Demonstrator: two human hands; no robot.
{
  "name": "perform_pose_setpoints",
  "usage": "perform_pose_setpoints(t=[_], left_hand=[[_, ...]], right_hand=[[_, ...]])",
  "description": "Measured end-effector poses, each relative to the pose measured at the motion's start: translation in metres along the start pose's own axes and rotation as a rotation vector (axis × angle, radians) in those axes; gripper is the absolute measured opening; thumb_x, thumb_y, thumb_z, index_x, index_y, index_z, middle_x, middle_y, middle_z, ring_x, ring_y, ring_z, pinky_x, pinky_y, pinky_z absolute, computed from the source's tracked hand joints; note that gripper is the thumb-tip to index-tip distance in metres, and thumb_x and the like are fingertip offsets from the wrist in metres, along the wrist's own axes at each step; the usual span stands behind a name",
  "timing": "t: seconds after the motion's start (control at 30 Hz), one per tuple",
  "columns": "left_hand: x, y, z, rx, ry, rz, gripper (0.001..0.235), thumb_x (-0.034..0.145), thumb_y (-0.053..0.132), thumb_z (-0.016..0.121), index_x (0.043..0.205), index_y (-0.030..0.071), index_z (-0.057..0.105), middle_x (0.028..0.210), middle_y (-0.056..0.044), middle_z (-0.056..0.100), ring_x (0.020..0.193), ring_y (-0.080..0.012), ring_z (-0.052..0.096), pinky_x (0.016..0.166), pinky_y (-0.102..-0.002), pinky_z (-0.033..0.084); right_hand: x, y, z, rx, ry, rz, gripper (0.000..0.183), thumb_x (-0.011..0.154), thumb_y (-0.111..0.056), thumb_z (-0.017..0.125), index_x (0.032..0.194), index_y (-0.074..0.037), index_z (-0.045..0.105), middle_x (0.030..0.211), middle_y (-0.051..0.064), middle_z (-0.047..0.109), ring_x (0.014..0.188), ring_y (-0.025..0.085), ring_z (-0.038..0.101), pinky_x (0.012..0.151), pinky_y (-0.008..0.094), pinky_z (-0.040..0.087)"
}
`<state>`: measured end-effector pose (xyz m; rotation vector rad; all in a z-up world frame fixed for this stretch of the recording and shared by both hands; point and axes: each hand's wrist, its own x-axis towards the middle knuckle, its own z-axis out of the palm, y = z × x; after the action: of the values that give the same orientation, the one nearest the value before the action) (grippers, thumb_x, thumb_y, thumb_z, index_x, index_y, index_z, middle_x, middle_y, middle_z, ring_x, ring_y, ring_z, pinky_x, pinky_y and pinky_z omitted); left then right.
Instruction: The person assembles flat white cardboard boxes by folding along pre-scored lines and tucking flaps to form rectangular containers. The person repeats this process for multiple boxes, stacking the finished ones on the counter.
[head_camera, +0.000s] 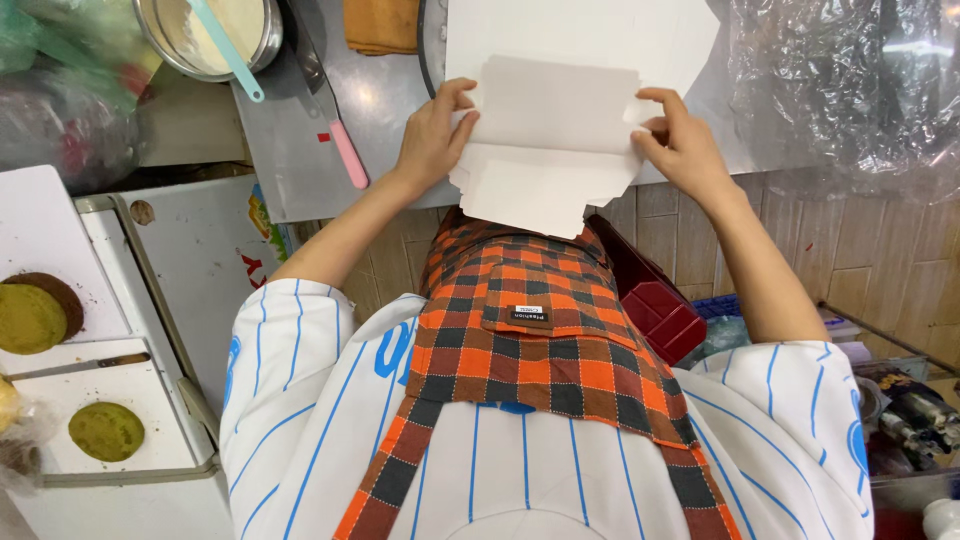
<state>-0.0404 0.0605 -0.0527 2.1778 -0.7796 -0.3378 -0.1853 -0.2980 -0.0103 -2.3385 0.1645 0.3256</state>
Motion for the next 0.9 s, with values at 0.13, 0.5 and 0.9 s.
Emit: perform_pose_setpoints(t=[0.13,0.5,0.9], left_hand=[[0.017,0.012,0.023,0.587,0.152,0.367,0.077,0.092,0.001,0.062,0.16,0.006,0.027,0.157,-0.021,0.04,0.147,-0.0354,0.035,0.121,-0.053,0.027],[0.078,0.023,0.027,0.38,-0.184,0.451,0.114,0.092,0.065,0.078,0.161,-0.005,0.022,0.168,-0.023,0.024,0.157,-0.0337,0.017,0.128,-0.054,0.012],[0.049,0.021,0.086,0.461,0.026,0.469,0.028,0.109,0.007,0.07,0.135,0.002,0.062,0.147,-0.014,0.055,0.144,-0.0255,0.049,0.118,-0.043,0.046]], right_hand=[[0.021,-0.001,0.032,-0.418,0.286,-0.148,0.067,0.092,0.0,0.062,0.156,-0.001,0.044,0.146,0.025,0.053,0.13,0.036,0.055,0.109,0.048,0.045],[0.08,-0.005,0.028,-0.304,0.039,-0.449,0.106,0.083,-0.054,0.081,0.16,0.004,0.037,0.168,0.024,0.029,0.157,0.035,0.021,0.128,0.057,0.011],[0.045,-0.027,0.05,-0.461,0.397,-0.469,0.018,0.102,-0.014,0.083,0.118,-0.012,0.076,0.126,-0.002,0.071,0.114,0.02,0.068,0.095,0.039,0.052]])
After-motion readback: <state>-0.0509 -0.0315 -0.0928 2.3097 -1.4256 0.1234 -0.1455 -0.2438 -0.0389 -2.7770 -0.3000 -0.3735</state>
